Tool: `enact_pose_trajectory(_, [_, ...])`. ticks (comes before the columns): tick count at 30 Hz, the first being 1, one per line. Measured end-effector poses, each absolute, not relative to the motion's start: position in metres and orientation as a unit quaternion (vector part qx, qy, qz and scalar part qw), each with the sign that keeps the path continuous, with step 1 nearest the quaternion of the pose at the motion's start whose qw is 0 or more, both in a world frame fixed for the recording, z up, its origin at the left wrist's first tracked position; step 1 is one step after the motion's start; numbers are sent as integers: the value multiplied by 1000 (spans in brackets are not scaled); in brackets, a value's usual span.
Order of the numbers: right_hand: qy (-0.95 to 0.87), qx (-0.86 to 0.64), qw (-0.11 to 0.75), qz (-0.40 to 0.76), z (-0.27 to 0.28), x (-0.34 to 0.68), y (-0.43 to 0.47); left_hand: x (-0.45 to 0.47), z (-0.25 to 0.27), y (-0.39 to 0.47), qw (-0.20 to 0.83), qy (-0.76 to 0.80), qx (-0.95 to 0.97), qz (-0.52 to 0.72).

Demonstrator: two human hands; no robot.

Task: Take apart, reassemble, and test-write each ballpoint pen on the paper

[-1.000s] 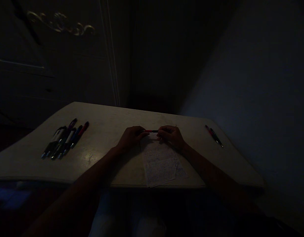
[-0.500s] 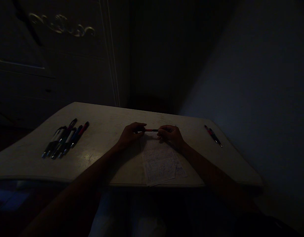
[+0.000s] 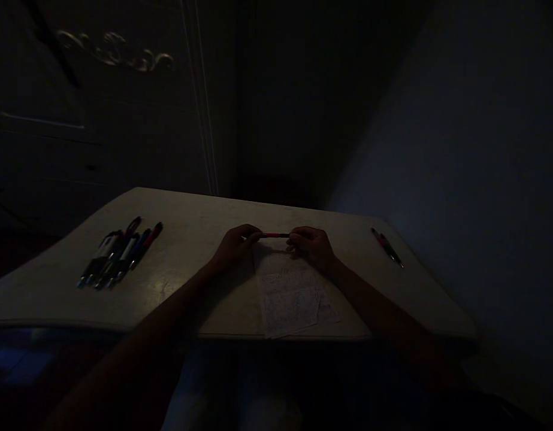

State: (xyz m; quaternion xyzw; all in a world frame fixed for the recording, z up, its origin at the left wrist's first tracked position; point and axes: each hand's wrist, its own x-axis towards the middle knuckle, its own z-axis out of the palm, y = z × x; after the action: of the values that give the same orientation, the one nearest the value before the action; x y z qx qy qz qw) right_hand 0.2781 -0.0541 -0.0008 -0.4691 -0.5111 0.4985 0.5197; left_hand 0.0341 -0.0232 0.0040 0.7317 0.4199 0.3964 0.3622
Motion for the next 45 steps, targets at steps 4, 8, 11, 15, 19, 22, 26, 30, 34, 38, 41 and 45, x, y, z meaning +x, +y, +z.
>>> enact_pose_trajectory(4, [-509,-471,525,493,2,280,-55,34,3,-23,372,392,723,430])
enact_pose_trajectory(8, [-503,-471,527,497,3,279,-55,34,2,-25,352,426,704,445])
enact_pose_trajectory(11, [-501,-468,528,502,4,278,-55,34,2,-25,346,454,712,408])
enact_pose_trajectory(15, [-506,-471,535,485,3,280,-54,32,2,-23,335,411,743,410])
enact_pose_trajectory(19, [-505,-474,535,484,2,282,-53,30,-2,-21,305,355,761,449])
enact_pose_trajectory(22, [-507,-475,534,483,3,281,-53,32,-5,-20,290,381,745,465])
enact_pose_trajectory(26, [-516,-474,533,474,4,281,-53,34,-5,-20,302,429,739,424])
enact_pose_trajectory(30, [-522,-469,534,471,3,282,-52,33,-3,-23,319,428,753,385])
enact_pose_trajectory(34, [-516,-474,531,477,2,283,-52,31,0,-24,303,381,760,431])
enact_pose_trajectory(38, [-508,-475,532,483,0,283,-51,31,-2,-22,284,381,749,461])
enact_pose_trajectory(41, [-509,-474,529,486,0,282,-52,32,-3,-20,279,422,736,449])
enact_pose_trajectory(45, [-520,-474,529,474,2,282,-53,34,-3,-20,303,439,756,379])
